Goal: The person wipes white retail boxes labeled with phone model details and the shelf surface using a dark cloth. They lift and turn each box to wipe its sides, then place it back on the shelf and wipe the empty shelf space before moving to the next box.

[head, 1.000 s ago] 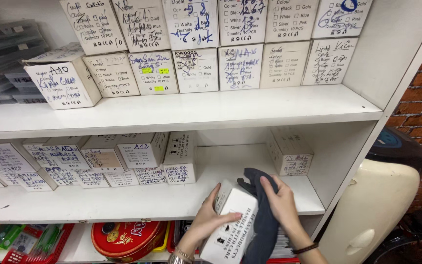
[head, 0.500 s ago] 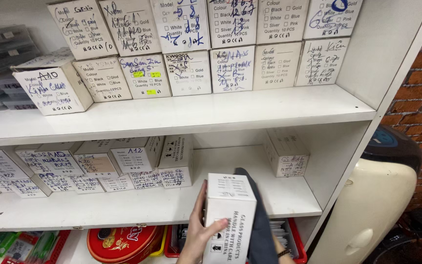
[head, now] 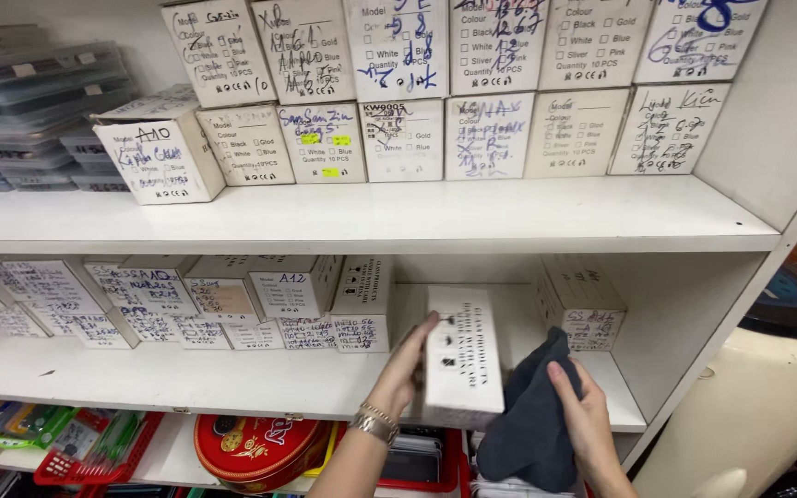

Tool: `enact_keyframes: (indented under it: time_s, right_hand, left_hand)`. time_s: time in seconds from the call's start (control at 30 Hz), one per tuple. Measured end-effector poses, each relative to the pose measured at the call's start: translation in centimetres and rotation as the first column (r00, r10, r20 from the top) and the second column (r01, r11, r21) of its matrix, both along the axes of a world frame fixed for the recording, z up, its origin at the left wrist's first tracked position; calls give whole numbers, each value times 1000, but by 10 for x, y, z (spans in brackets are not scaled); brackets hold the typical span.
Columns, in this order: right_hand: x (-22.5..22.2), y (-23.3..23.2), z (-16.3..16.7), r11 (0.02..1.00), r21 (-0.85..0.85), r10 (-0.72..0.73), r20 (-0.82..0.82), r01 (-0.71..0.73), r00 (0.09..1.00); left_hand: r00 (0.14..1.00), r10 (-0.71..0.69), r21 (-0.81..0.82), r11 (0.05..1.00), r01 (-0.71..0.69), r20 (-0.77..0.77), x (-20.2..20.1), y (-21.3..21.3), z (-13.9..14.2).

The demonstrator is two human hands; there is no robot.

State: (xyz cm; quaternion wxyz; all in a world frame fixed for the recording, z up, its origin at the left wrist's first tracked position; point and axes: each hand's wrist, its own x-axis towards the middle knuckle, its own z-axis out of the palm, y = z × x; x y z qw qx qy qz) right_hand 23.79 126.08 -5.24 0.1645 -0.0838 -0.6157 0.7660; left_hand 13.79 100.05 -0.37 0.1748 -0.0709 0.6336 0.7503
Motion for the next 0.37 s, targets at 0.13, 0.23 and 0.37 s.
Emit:
enact_keyframes:
  time_s: [0.13, 0.23, 0.37]
  right_hand:
    - [-18, 1, -26, 984, 157, 62, 141, -84, 988]
    - [-30, -38, -49, 938, 311, 121, 123, -154, 985]
    - [-29, -90, -44, 941, 269, 183, 100, -204, 978]
  left_hand:
    - [934, -84, -18, 996, 83, -346, 1, 10, -22]
    - [929, 75, -270, 946, -182, -362, 43, 11, -37]
    - [874, 142, -138, 963, -230, -465, 69, -4, -15]
